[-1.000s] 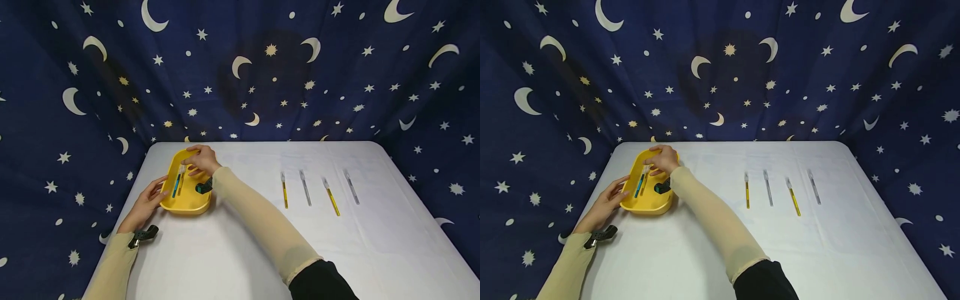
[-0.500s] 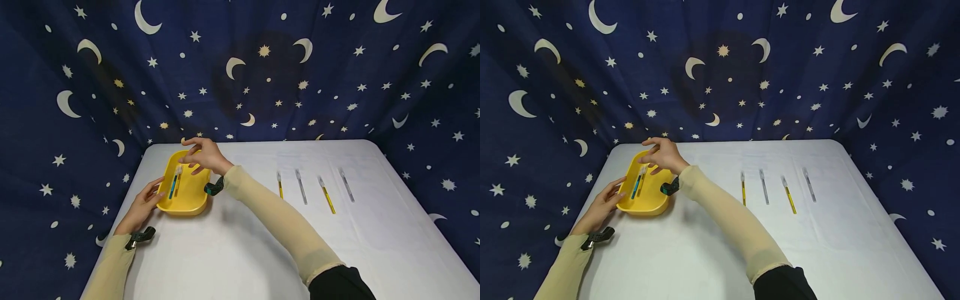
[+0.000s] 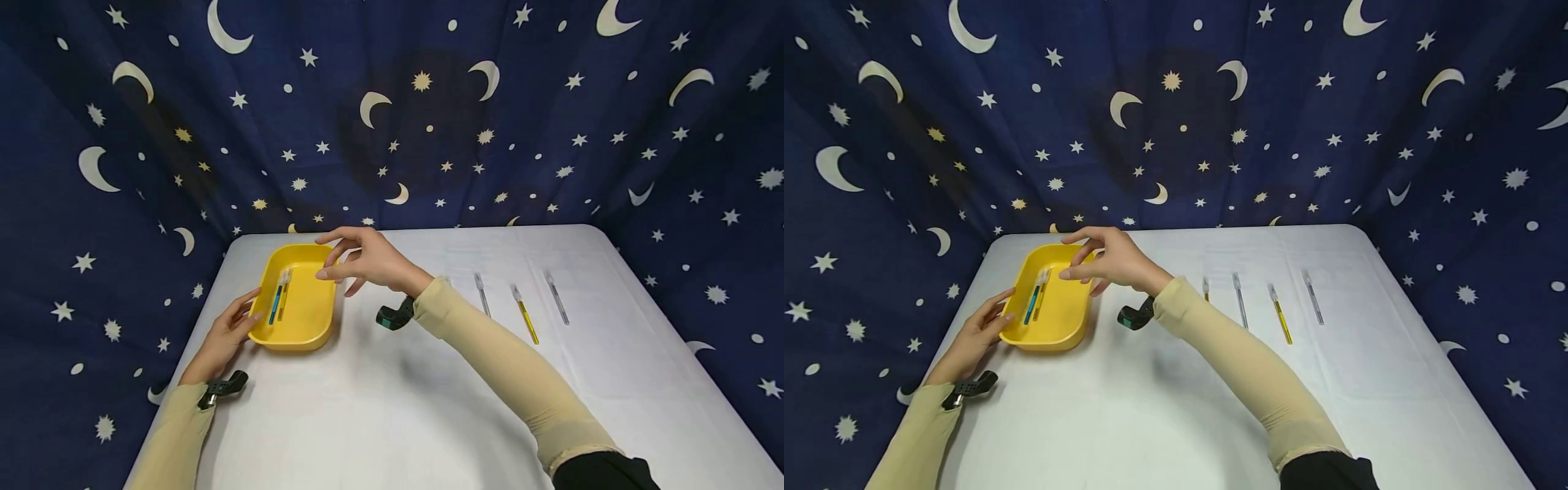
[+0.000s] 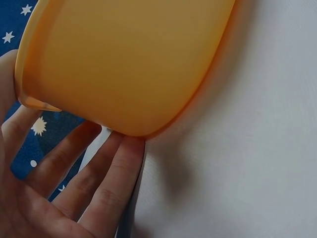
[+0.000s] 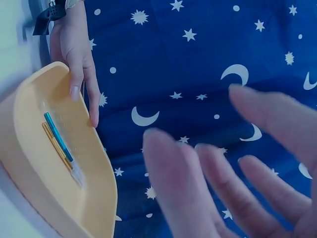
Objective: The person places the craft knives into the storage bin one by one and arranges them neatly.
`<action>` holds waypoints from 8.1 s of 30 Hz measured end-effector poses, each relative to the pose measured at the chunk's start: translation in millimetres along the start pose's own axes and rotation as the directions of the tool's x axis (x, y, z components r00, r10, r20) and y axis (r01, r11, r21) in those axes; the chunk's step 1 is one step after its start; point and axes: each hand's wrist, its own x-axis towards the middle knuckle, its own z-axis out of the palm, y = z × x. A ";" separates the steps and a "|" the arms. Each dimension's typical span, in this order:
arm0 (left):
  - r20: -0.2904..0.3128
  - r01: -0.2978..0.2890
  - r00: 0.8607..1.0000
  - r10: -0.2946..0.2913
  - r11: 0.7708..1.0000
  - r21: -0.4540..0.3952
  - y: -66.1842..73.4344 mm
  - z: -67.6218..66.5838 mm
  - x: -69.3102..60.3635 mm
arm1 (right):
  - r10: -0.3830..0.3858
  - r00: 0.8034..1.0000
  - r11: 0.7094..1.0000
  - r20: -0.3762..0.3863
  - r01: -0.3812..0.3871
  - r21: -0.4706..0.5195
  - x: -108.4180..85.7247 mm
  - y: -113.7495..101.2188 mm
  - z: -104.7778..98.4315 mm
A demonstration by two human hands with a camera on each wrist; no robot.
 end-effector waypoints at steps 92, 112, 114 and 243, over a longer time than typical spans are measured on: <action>0.009 -0.007 1.000 0.007 0.999 0.048 -1.0 -2.5 -1.2 | 0.365 0.905 0.916 -0.218 -0.391 -0.091 -112.4 163.2 -128.4; 0.011 -0.009 1.000 0.009 1.000 0.021 -1.2 -2.0 -3.5 | 0.388 0.916 0.921 -0.105 -0.382 0.078 -120.7 160.0 -137.3; 0.010 -0.016 1.000 0.016 1.000 0.021 -1.7 -2.3 -3.2 | 0.363 0.926 0.930 -0.100 -0.354 0.097 -122.3 159.8 -135.6; 0.006 -0.001 1.000 0.001 1.000 -0.008 0.3 -0.7 2.4 | 0.479 0.808 0.878 -0.343 -0.434 0.204 151.4 118.6 107.5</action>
